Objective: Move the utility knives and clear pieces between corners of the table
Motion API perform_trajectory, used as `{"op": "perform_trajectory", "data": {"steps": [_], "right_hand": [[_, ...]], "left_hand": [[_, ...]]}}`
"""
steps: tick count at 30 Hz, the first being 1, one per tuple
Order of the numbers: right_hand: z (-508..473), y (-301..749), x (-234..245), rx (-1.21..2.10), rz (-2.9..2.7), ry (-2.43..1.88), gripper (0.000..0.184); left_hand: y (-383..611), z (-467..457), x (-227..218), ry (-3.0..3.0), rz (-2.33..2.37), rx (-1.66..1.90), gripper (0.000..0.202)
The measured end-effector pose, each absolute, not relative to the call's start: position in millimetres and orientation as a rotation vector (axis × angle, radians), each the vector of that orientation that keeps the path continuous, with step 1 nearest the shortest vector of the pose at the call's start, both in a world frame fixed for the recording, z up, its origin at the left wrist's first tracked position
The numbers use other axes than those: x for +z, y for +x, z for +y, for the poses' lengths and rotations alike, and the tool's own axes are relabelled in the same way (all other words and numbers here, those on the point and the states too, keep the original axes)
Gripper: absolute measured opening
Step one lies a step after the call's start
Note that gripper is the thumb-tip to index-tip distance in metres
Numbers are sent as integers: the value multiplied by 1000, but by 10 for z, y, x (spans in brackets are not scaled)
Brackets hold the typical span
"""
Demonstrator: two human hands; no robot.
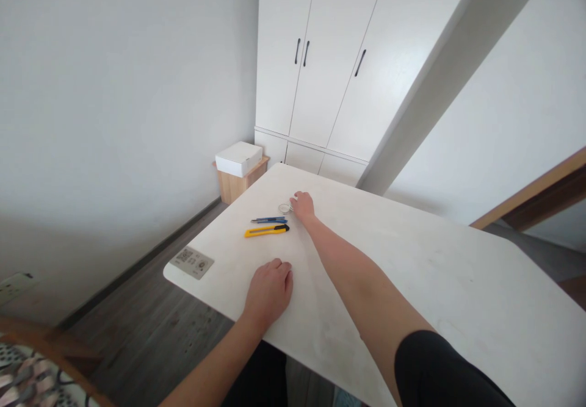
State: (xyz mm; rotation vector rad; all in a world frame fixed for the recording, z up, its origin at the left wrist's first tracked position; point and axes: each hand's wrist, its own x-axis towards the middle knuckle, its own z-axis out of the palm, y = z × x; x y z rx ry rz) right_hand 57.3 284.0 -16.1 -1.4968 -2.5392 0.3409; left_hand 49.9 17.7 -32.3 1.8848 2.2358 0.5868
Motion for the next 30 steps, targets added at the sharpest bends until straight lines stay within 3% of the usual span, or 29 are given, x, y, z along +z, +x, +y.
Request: {"op": "perform_trajectory", "data": {"steps": [14, 21, 30], "right_hand": [[2522, 1211, -211, 441, -2823, -1234, 61], [2438, 1045, -126, 371, -2833, -1359, 51], [2177, 1350, -105, 488, -2737, -1242, 59]], "left_hand": [[513, 172, -273, 1918, 2268, 541, 25], [524, 154, -264, 1914, 2261, 561, 26], [476, 175, -292, 1884, 2243, 598, 29]]}}
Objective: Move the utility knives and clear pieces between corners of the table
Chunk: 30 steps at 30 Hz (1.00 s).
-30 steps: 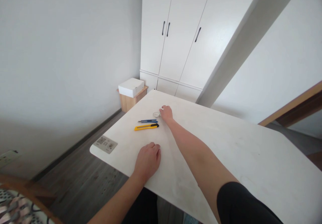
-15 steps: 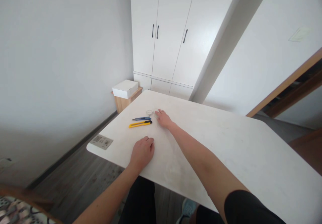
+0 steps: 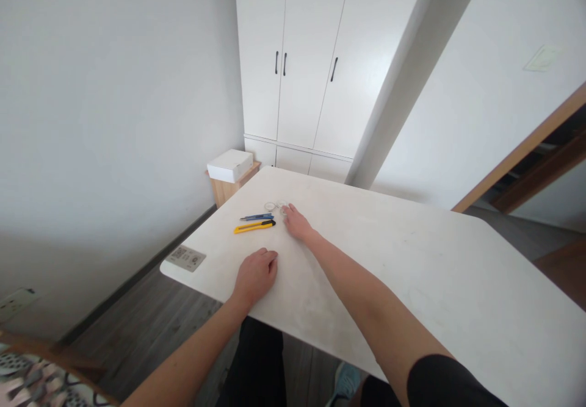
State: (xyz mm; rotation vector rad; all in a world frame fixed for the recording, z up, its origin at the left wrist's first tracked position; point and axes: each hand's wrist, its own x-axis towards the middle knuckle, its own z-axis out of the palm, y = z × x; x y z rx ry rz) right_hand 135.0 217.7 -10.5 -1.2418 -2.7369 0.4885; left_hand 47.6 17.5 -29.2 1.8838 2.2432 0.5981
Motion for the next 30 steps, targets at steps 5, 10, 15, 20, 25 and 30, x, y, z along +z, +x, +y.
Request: {"op": "perform_trajectory", "data": {"steps": [5, 10, 15, 20, 25, 30], "right_hand": [[1844, 1985, 1, 504, -2682, -1222, 50], [1356, 3194, -63, 587, -2573, -1208, 42], [831, 4346, -401, 453, -2338, -1297, 43], [442, 4802, -601, 196, -2127, -1425, 40], [352, 4727, -492, 161, -2135, -1487, 39], [353, 4701, -443, 162, -2142, -1489, 39]], "left_hand": [[461, 175, -308, 1882, 2222, 602, 31], [464, 176, -323, 1923, 2232, 570, 32], [484, 169, -327, 1948, 2268, 520, 34], [472, 158, -363, 1956, 2294, 489, 37], [456, 151, -388, 2014, 2331, 501, 40], [468, 131, -355, 2034, 2312, 512, 42]]}}
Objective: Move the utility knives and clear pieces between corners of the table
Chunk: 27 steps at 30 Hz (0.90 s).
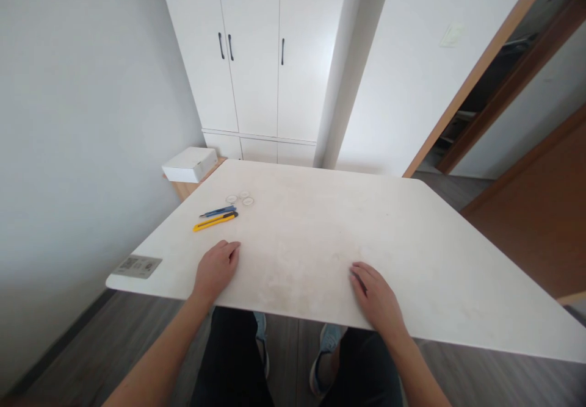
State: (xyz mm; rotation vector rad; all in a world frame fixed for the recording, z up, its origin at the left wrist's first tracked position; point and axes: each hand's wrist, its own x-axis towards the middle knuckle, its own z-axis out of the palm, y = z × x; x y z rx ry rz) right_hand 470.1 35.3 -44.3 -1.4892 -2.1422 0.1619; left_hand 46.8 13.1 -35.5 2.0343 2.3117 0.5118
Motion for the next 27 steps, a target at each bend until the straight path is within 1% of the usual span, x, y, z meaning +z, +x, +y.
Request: {"op": "perform_trajectory", "data": {"steps": [12, 16, 19, 23, 25, 27], "right_hand": [[364, 4739, -504, 123, -2125, -1454, 37], [477, 4537, -348, 127, -2159, -1437, 33], [746, 4031, -47, 215, -2284, -1336, 32], [1349, 2948, 372, 361, -2495, -1272, 30], [1687, 2367, 469, 370, -2629, -1278, 28], [1988, 1852, 465, 352, -2724, -1322, 29]], "left_hand": [[474, 138, -352, 2000, 2294, 513, 39], [500, 137, -337, 2015, 2293, 509, 37], [522, 143, -325, 2017, 2302, 494, 35], [528, 145, -299, 1996, 2282, 512, 34], [517, 142, -292, 1984, 2261, 530, 33], [503, 141, -296, 1975, 2240, 550, 32]]}}
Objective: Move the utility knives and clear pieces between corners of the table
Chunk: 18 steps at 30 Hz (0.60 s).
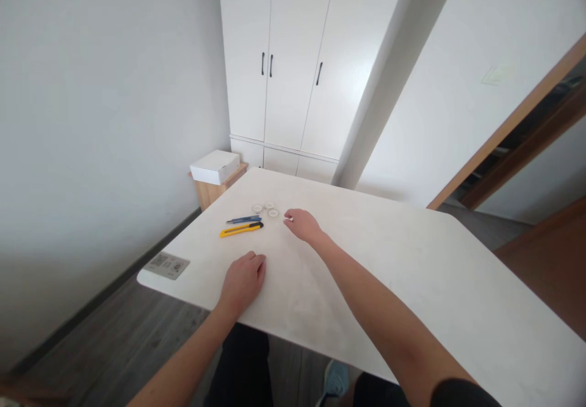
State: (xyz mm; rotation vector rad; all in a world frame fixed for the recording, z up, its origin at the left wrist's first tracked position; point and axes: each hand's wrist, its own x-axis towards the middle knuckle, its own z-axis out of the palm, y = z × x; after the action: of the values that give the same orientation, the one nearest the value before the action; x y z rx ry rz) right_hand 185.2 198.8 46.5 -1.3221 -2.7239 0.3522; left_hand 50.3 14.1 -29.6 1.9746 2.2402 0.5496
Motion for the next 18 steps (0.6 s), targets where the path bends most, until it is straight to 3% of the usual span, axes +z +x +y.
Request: {"op": "perform_trajectory", "data": {"steps": [6, 11, 18], "right_hand": [[2463, 1038, 144, 316, -2782, -1590, 54], [2708, 928, 127, 263, -2840, -1597, 47], [2990, 712, 194, 171, -3036, -1232, 49]], "left_hand": [[485, 154, -341, 1957, 2212, 611, 29], [493, 171, -331, 1935, 2198, 592, 29], [498, 174, -321, 1910, 2170, 602, 31]]}}
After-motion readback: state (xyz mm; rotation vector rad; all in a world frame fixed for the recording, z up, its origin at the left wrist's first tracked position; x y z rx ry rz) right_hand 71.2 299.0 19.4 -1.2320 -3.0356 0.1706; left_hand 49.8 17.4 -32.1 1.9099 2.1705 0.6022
